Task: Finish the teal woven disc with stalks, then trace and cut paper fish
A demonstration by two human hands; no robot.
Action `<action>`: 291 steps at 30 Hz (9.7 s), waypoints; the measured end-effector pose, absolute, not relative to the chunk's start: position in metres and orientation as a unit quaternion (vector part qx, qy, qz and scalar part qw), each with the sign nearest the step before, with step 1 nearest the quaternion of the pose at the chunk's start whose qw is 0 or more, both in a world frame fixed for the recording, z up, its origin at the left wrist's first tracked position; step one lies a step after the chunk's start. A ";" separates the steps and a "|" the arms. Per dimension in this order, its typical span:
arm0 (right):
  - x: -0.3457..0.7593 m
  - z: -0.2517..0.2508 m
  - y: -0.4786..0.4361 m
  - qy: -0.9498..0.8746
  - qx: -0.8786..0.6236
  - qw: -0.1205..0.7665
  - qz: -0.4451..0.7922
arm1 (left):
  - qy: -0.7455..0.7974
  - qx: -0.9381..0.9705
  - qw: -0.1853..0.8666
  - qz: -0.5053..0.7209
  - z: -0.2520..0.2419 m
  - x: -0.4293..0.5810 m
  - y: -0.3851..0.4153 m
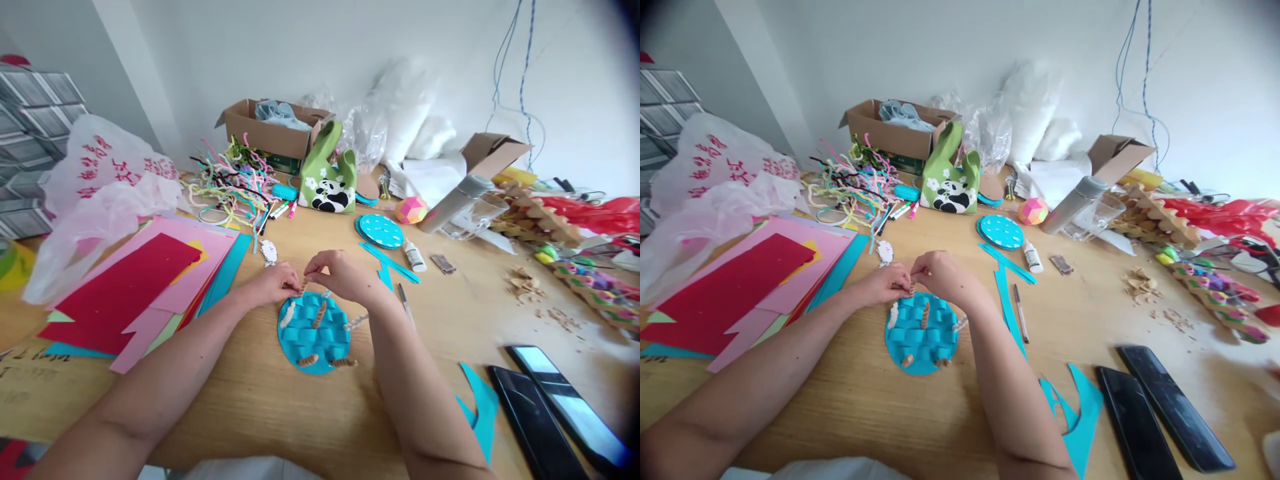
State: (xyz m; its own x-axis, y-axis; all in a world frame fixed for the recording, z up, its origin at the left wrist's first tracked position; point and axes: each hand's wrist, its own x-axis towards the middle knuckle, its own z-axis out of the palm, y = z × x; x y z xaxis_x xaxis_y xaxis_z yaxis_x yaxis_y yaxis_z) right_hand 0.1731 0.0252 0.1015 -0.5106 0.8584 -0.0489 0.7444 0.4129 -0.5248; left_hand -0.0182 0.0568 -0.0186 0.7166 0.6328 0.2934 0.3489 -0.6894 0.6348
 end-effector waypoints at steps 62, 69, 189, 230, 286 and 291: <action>0.135 0.119 0.027 -0.872 -0.457 -0.137 0.109 | 0.345 0.829 0.365 0.246 -0.013 -0.015 0.053; 0.145 0.121 0.031 -0.871 -0.470 -0.118 0.081 | 0.324 0.834 0.371 0.248 -0.007 -0.014 0.050; 0.236 0.018 -0.080 -0.512 -0.586 0.358 0.516 | 0.533 0.770 0.161 0.310 0.032 -0.016 -0.147; 0.213 -0.002 -0.082 -0.753 -0.526 0.281 0.279 | 0.442 0.877 0.062 0.181 0.074 0.051 -0.063; 0.202 -0.005 -0.088 -0.716 -0.577 0.299 0.254 | 0.449 0.883 0.032 0.135 0.072 0.044 -0.039; 0.205 -0.009 -0.087 -0.712 -0.567 0.314 0.270 | 0.446 0.884 0.025 0.139 0.075 0.044 -0.042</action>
